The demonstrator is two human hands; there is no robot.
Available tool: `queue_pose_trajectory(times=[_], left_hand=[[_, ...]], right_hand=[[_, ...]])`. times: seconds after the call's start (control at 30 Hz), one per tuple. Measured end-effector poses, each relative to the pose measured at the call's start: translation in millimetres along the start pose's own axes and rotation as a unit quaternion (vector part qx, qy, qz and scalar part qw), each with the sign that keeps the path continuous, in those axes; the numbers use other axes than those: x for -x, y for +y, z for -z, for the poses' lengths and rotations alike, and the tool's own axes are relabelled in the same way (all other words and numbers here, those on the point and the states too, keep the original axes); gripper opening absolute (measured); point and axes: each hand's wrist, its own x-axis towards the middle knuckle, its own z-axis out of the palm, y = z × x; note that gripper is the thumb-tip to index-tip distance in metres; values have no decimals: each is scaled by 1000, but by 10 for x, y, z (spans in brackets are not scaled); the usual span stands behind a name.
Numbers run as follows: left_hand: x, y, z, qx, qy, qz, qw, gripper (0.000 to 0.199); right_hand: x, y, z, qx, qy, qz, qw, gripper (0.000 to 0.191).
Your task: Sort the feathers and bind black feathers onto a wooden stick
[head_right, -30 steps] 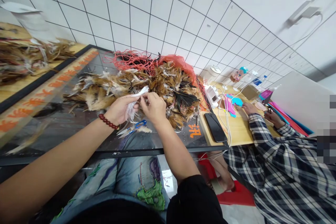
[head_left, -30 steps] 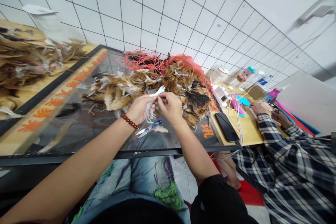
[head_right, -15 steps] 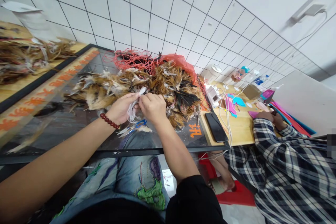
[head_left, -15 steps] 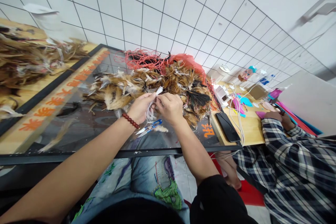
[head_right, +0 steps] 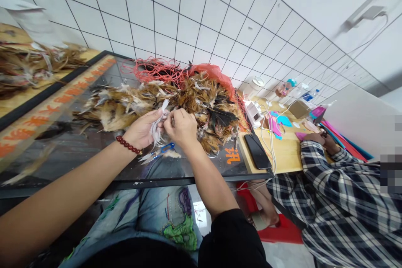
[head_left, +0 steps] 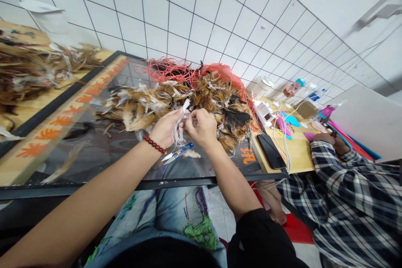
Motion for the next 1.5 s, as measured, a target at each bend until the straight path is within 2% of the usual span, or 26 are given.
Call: queue_pose_trajectory(times=[0.17, 0.27, 0.43, 0.57, 0.67, 0.73, 1.0, 1.13, 1.23, 1.33, 1.5], left_hand=[[12, 37, -6, 21, -12, 5, 1000, 11], [24, 20, -23, 11, -4, -14, 1000, 15], [44, 2, -58, -23, 1, -42, 999, 19], [46, 15, -60, -12, -2, -45, 999, 16], [48, 22, -53, -12, -8, -42, 999, 14], [50, 21, -47, -15, -15, -35, 999, 14], [43, 27, -20, -33, -74, 5, 997, 17], [59, 37, -35, -49, -70, 3, 996, 21], [63, 23, -45, -74, -56, -36, 995, 27], [47, 4, -33, -85, -41, -69, 993, 31], [9, 1, 14, -85, -55, -38, 994, 23]], right_hand=[[0, -24, 27, -53, 4, -14, 998, 14], [-8, -22, 8, -126, 12, -68, 990, 16], [-30, 22, -45, -260, -20, -112, 959, 25], [-34, 57, -73, -357, -36, -167, 918, 24], [-36, 82, -100, -406, -52, -199, 890, 23], [-40, 103, -120, -415, -61, -202, 885, 23], [-46, 153, -106, -337, -31, -188, 922, 16], [-53, 133, -38, -275, -35, -160, 947, 12], [-53, 117, -7, -210, -48, -119, 969, 11], [-40, 107, -9, -193, -58, -97, 975, 12], [-24, 97, -10, -178, -53, -81, 979, 12]])
